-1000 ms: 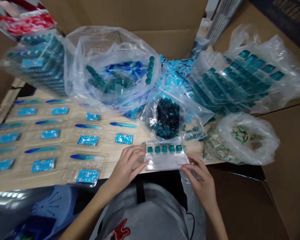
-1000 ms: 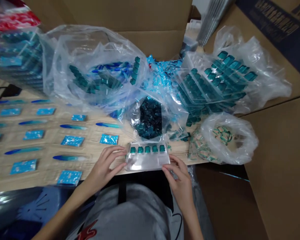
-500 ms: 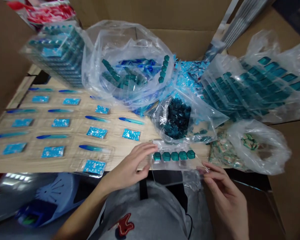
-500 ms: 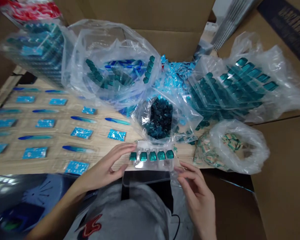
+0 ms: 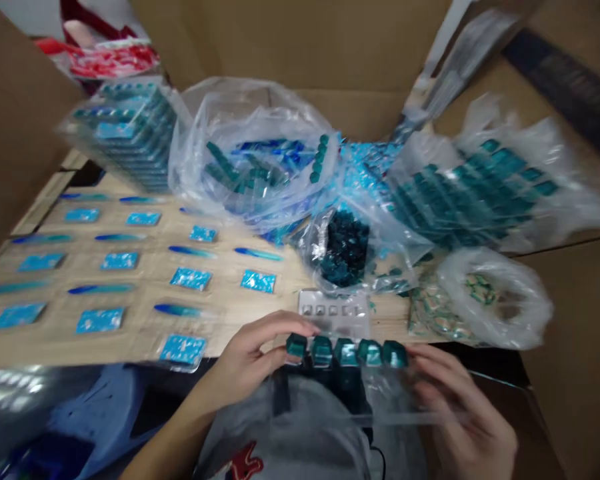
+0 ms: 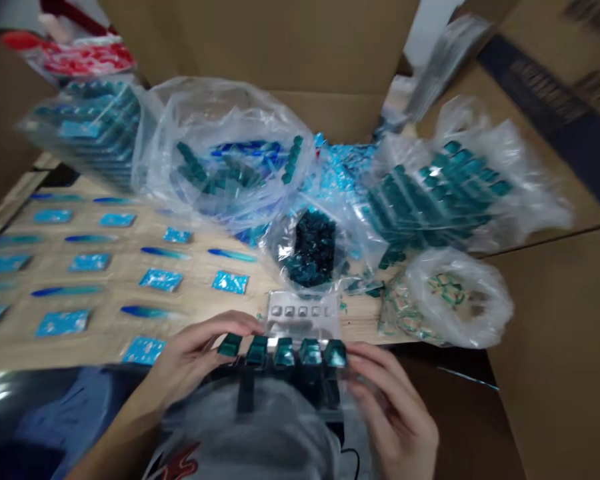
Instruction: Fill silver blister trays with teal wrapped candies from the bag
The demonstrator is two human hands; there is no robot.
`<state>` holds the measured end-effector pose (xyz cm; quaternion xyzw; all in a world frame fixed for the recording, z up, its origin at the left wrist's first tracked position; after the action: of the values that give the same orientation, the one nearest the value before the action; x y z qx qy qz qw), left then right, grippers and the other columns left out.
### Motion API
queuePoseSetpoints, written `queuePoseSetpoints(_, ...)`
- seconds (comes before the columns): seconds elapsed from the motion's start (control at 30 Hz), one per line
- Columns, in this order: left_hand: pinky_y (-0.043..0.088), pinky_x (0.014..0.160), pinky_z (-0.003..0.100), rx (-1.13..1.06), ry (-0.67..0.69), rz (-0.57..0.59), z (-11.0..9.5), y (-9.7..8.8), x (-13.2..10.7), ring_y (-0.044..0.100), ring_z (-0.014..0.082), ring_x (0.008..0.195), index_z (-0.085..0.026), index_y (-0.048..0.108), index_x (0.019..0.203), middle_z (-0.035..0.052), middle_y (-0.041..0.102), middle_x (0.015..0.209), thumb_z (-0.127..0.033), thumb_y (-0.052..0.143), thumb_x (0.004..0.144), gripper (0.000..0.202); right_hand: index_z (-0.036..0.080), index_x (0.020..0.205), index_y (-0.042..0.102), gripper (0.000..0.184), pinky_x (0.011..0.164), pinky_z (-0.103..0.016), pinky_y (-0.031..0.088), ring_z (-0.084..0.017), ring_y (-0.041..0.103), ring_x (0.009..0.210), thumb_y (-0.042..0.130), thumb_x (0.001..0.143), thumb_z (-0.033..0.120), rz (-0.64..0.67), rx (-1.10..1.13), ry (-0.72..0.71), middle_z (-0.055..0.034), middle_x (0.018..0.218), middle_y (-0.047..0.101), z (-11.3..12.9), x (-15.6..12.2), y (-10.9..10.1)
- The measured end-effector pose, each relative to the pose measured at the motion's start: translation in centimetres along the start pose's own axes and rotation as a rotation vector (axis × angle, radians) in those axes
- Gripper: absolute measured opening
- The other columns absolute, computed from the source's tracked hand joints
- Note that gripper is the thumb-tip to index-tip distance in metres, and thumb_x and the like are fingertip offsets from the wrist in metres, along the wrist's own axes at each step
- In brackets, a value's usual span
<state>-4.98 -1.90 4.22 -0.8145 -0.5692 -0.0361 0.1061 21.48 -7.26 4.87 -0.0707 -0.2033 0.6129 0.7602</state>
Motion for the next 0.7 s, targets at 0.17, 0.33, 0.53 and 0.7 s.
queuePoseSetpoints(0.17,0.057,0.086,0.031,0.159,-0.067,-0.017,1.7,-0.6,-0.2,0.069,0.0230,0.102,-0.031,0.066,0.112,0.0035,0.073,0.108,-0.025,0.063,0.085,0.027,0.026,0.084,0.071,0.009,0.078,-0.034,0.059,-0.024,0.071,0.095,0.065,0.083,0.021,0.100,0.026,-0.015,-0.0071,0.105,0.074,1.1,1.4,0.3)
queuePoseSetpoints(0.33,0.059,0.083,0.032,0.161,-0.032,0.056,2.8,-1.6,0.2,0.070,0.0243,0.097,-0.031,0.070,0.104,0.0026,0.074,0.104,-0.030,0.063,0.084,0.021,0.024,0.076,0.068,0.014,0.081,-0.028,0.056,-0.022,0.070,0.099,0.059,0.087,0.022,0.108,0.060,-0.004,-0.0059,0.103,0.076,2.1,1.6,0.3)
queuePoseSetpoints(0.53,0.056,0.087,0.033,0.061,-0.234,-0.159,2.7,-1.1,-0.6,0.069,0.0271,0.096,-0.024,0.074,0.088,0.0044,0.076,0.094,-0.050,0.069,0.076,0.029,0.022,0.079,0.068,0.012,0.089,-0.034,0.054,-0.024,0.067,0.105,0.062,0.086,0.030,0.176,0.098,0.038,-0.0097,0.113,0.072,2.2,1.6,1.5)
queuePoseSetpoints(0.7,0.043,0.104,0.039,-0.100,-0.183,-0.299,3.1,0.0,-0.7,0.059,0.0268,0.118,-0.032,0.056,0.127,0.0047,0.066,0.125,-0.057,0.068,0.075,0.059,0.022,0.079,0.067,0.009,0.083,-0.030,0.056,-0.022,0.069,0.101,0.062,0.086,0.024,0.106,0.064,-0.019,-0.0079,0.109,0.074,2.5,2.1,0.2)
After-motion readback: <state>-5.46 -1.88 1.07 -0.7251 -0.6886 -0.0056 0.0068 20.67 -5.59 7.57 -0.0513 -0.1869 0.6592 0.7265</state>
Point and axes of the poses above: each hand's wrist, its own x-axis towards the middle knuckle, its own y-axis out of the palm, z = x × y, the point moved 2 cm from there along x, towards the middle knuckle
